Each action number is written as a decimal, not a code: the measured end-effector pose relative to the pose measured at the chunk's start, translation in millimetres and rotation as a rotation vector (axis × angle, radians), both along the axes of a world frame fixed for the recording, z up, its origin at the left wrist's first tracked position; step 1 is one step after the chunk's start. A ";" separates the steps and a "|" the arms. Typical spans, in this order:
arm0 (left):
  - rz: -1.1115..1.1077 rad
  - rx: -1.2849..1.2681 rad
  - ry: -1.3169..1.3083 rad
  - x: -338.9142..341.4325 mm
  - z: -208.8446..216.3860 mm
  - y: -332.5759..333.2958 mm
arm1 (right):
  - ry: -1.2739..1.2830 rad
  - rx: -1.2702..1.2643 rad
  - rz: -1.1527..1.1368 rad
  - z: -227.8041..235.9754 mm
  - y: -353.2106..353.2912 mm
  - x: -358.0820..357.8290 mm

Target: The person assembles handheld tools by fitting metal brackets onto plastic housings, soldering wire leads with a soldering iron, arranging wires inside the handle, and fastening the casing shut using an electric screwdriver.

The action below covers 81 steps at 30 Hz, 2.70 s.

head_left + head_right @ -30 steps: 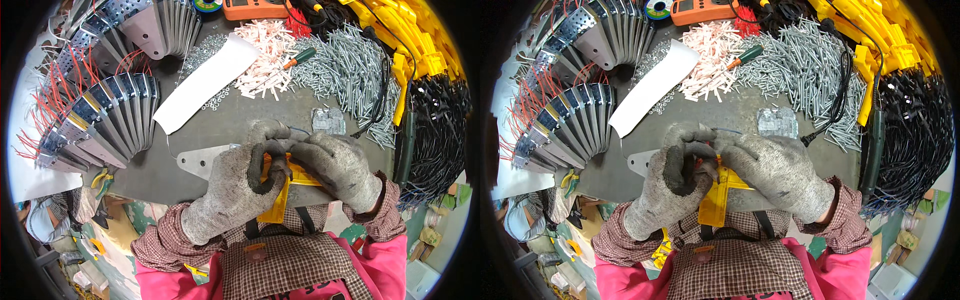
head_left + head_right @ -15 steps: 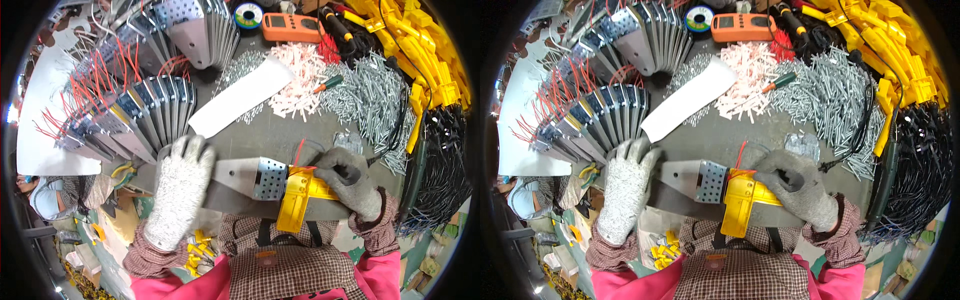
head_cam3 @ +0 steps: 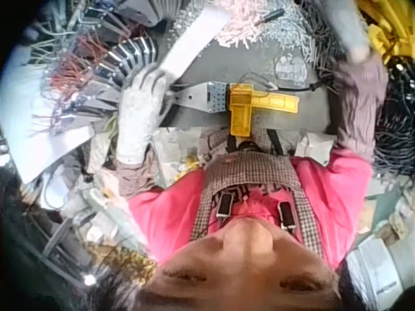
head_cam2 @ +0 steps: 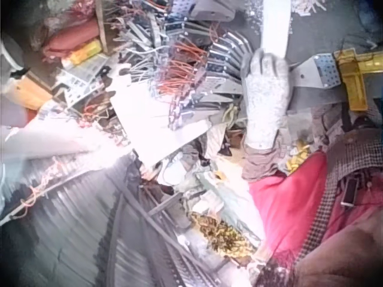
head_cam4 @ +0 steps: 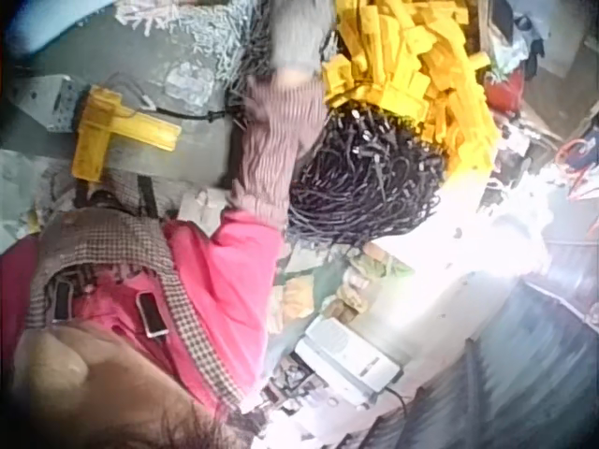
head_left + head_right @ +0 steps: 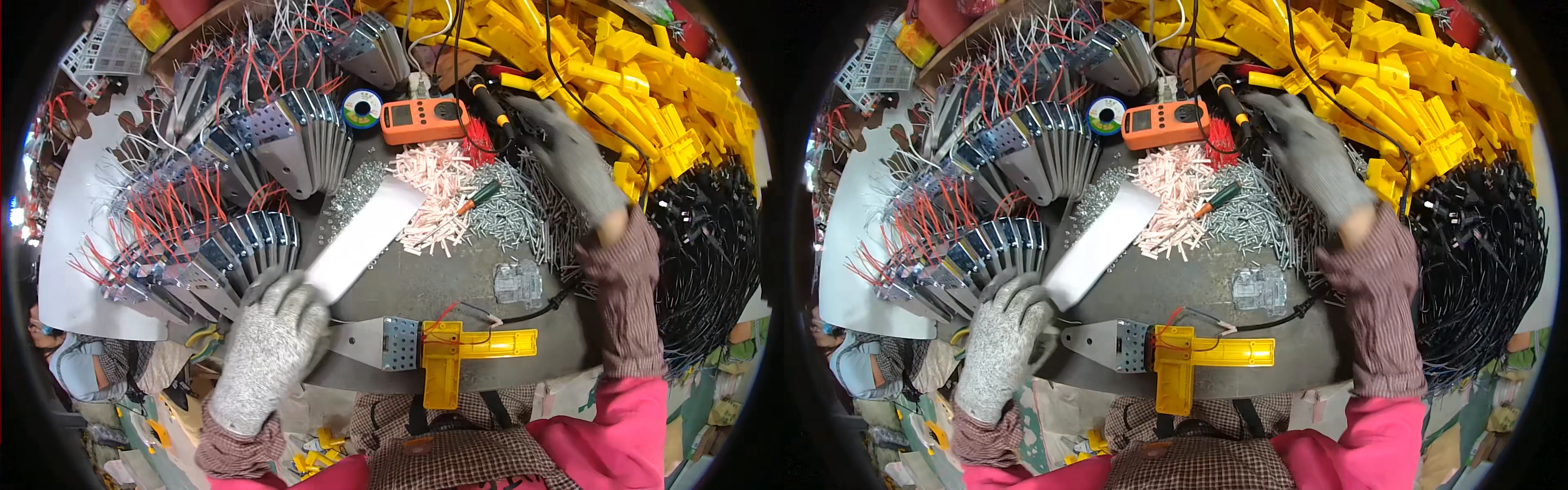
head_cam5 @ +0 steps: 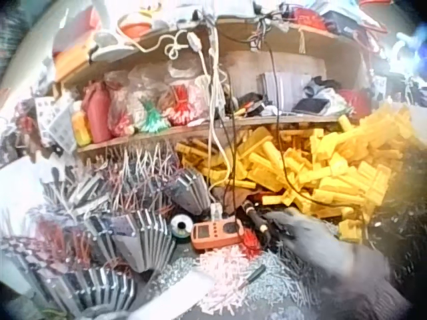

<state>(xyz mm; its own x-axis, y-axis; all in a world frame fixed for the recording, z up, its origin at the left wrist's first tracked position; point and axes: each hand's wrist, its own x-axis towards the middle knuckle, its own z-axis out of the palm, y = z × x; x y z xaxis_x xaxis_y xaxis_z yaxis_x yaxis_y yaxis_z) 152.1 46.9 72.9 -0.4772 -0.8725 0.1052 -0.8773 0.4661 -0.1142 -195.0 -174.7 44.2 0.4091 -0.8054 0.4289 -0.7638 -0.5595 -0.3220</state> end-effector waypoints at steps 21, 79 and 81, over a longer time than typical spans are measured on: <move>0.092 0.510 1.520 -77.0 -84.2 -43.6 | -1.168 0.856 -0.051 -34.5 45.7 22.4; -0.101 0.031 1.605 -83.1 39.8 -107.7 | -1.396 0.700 0.021 -10.9 37.1 -16.8; -0.130 -0.273 1.486 -65.3 77.6 -142.8 | -1.368 0.636 -0.023 -7.1 42.2 -7.2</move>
<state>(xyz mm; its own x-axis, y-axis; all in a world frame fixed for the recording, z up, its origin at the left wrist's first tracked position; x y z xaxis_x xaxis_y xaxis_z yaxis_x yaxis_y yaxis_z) 86.8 -95.8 150.5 0.1345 -0.7086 0.6927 -0.2259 0.6587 0.7177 -202.2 -132.4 37.1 -0.0207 -0.9988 0.0452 0.3107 -0.0494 -0.9492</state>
